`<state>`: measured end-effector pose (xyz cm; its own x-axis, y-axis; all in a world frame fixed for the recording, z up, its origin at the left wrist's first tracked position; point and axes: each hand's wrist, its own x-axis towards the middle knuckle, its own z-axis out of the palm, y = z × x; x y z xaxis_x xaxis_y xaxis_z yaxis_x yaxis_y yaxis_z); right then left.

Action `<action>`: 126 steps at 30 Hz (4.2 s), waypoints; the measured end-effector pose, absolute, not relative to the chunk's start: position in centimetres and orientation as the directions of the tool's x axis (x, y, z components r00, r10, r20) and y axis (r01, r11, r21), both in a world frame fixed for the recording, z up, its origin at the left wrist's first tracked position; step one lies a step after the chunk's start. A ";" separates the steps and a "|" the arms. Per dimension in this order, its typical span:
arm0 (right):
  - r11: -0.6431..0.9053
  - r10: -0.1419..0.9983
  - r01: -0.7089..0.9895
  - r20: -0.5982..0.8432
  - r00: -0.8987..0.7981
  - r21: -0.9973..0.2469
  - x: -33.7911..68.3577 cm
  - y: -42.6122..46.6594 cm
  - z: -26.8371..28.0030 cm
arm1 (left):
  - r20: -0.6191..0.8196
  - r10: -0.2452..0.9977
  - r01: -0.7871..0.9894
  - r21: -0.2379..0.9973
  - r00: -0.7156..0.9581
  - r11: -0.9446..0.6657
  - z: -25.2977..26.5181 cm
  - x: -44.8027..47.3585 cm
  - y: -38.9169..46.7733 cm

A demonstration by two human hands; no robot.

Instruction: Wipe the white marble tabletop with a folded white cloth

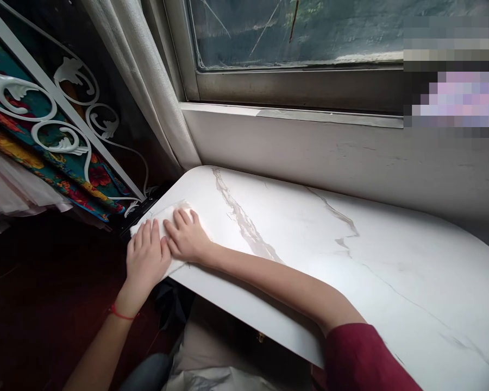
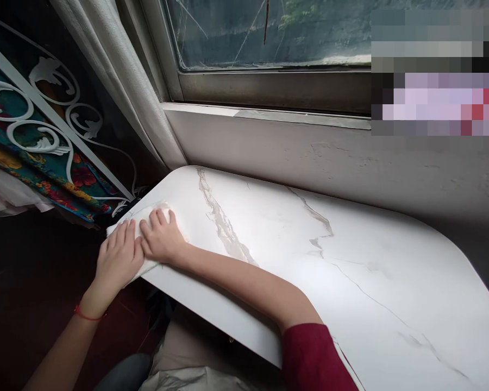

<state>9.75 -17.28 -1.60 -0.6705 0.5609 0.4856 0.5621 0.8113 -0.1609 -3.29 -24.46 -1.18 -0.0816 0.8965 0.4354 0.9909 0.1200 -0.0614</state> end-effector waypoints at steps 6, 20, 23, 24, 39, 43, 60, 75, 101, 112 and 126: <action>0.843 0.523 0.511 0.485 -0.701 -0.170 8.9 -16.8 -1.4 | 0.434 0.890 0.984 -0.037 -0.142 0.175 -1.3 -3.8 -24.7; 0.787 0.605 0.587 0.422 -0.675 -0.189 8.2 -10.1 -0.8 | 0.353 0.925 0.981 -0.082 -0.138 0.177 0.0 -3.9 -16.0; 0.745 0.652 0.637 0.415 -0.635 -0.196 8.9 -7.5 -0.7 | 0.334 0.934 0.981 -0.095 -0.130 0.170 0.3 -3.0 -12.6; 0.730 0.667 0.654 0.411 -0.621 -0.198 9.2 -6.7 -0.7 | 0.322 0.938 0.981 -0.100 -0.128 0.168 0.3 -2.6 -11.5; 0.601 0.777 0.767 0.387 -0.496 -0.224 13.0 1.8 -1.2 | 0.266 0.960 0.992 -0.062 -0.089 0.109 0.5 1.8 -1.9; 0.580 0.794 0.780 0.375 -0.478 -0.235 13.6 3.3 -1.4 | 0.258 0.962 0.994 -0.041 -0.089 0.103 0.5 2.6 -0.5; 0.558 0.814 0.790 0.355 -0.460 -0.255 14.4 5.6 -1.1 | 0.283 0.942 0.983 0.095 -0.179 0.158 -0.1 3.4 1.8; 0.517 0.831 0.837 0.340 -0.440 -0.178 16.1 0.9 -1.7 | 0.238 0.961 0.989 0.063 -0.145 0.134 0.3 4.9 -2.7; 0.705 0.664 0.705 0.425 -0.616 -0.079 18.5 -22.5 -1.5 | 0.403 0.914 0.998 0.047 -0.051 0.035 -1.5 5.5 -27.5; 0.656 0.751 0.695 0.350 -0.560 -0.295 18.9 -22.2 -1.4 | 0.450 0.893 0.984 0.161 0.001 -0.082 -2.1 4.5 -27.4; 0.639 0.768 0.702 0.318 -0.556 -0.315 18.9 -21.5 -1.4 | 0.344 0.939 0.989 0.148 -0.026 -0.027 -1.1 4.5 -26.5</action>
